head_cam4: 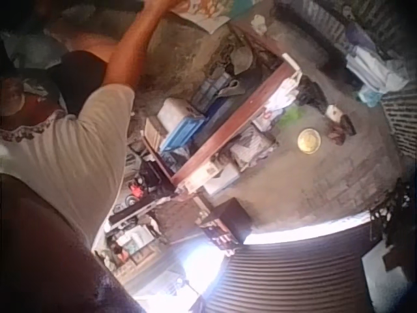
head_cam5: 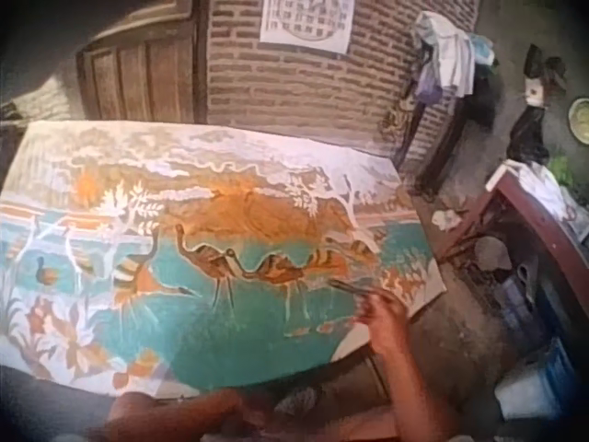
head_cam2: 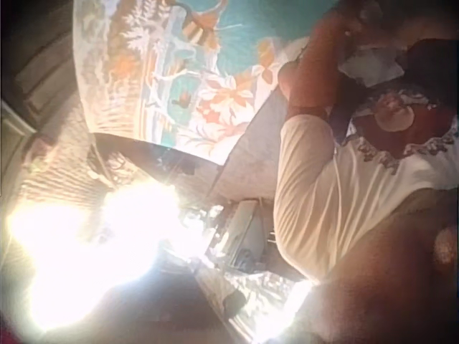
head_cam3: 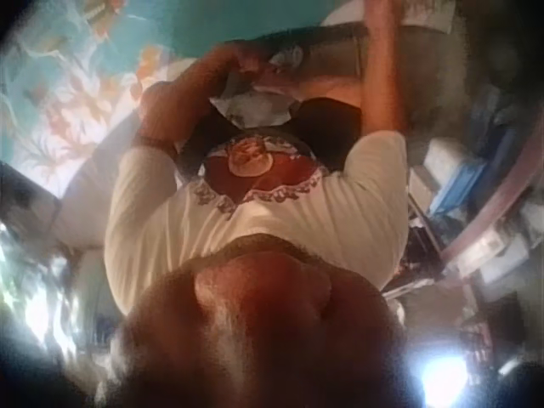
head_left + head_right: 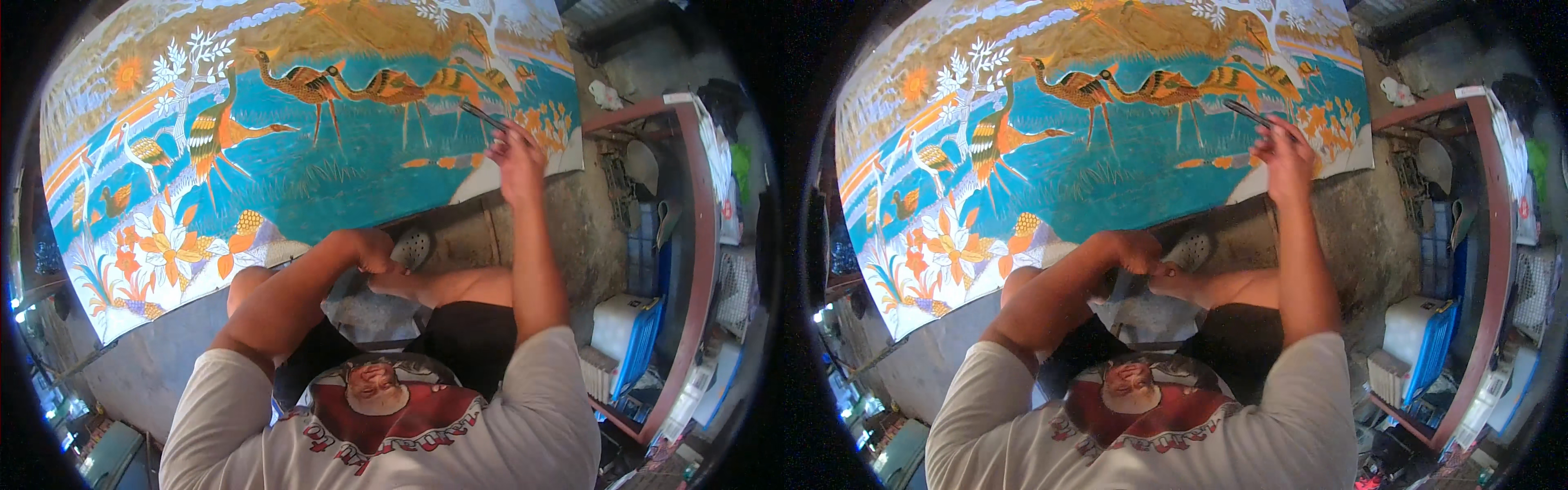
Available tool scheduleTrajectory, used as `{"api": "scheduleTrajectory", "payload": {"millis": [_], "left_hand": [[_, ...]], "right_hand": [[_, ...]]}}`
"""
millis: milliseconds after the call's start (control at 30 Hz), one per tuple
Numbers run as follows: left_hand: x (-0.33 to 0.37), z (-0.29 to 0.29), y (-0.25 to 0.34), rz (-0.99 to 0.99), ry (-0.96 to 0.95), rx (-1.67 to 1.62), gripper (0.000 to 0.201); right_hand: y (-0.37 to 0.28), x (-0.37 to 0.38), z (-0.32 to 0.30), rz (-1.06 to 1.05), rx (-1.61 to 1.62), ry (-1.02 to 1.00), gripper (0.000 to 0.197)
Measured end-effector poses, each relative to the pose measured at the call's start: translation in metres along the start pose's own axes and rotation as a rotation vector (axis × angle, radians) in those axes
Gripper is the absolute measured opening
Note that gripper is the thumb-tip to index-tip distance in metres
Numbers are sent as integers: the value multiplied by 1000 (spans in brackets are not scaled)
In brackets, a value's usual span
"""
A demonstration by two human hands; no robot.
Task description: Painting or applying wax/ink to a large fabric artwork with bird motifs.
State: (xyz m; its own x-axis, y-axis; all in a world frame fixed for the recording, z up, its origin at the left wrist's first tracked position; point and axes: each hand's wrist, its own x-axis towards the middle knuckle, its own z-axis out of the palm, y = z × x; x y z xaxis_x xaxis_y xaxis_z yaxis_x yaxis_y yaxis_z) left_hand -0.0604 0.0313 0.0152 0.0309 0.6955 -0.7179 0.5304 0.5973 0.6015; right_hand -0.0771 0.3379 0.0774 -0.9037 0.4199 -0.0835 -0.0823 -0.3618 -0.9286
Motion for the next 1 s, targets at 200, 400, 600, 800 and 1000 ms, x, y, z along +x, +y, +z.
{"api": "scheduleTrajectory", "payload": {"millis": [200,400,600,800,1000], "left_hand": [[-11,-12,-7,123,84,-56,77],[-18,-12,-11,139,103,-83,62],[-27,-16,-6,156,132,-178,62],[-24,-13,-6,129,93,-174,63],[-26,-13,-5,141,97,-173,58]], "right_hand": [[94,116,105,23,-453,-35,22],[134,156,127,-35,-585,-123,22],[144,166,118,-16,-677,-66,21],[136,167,101,-107,-618,56,17],[142,167,111,-80,-587,-86,17]]}}
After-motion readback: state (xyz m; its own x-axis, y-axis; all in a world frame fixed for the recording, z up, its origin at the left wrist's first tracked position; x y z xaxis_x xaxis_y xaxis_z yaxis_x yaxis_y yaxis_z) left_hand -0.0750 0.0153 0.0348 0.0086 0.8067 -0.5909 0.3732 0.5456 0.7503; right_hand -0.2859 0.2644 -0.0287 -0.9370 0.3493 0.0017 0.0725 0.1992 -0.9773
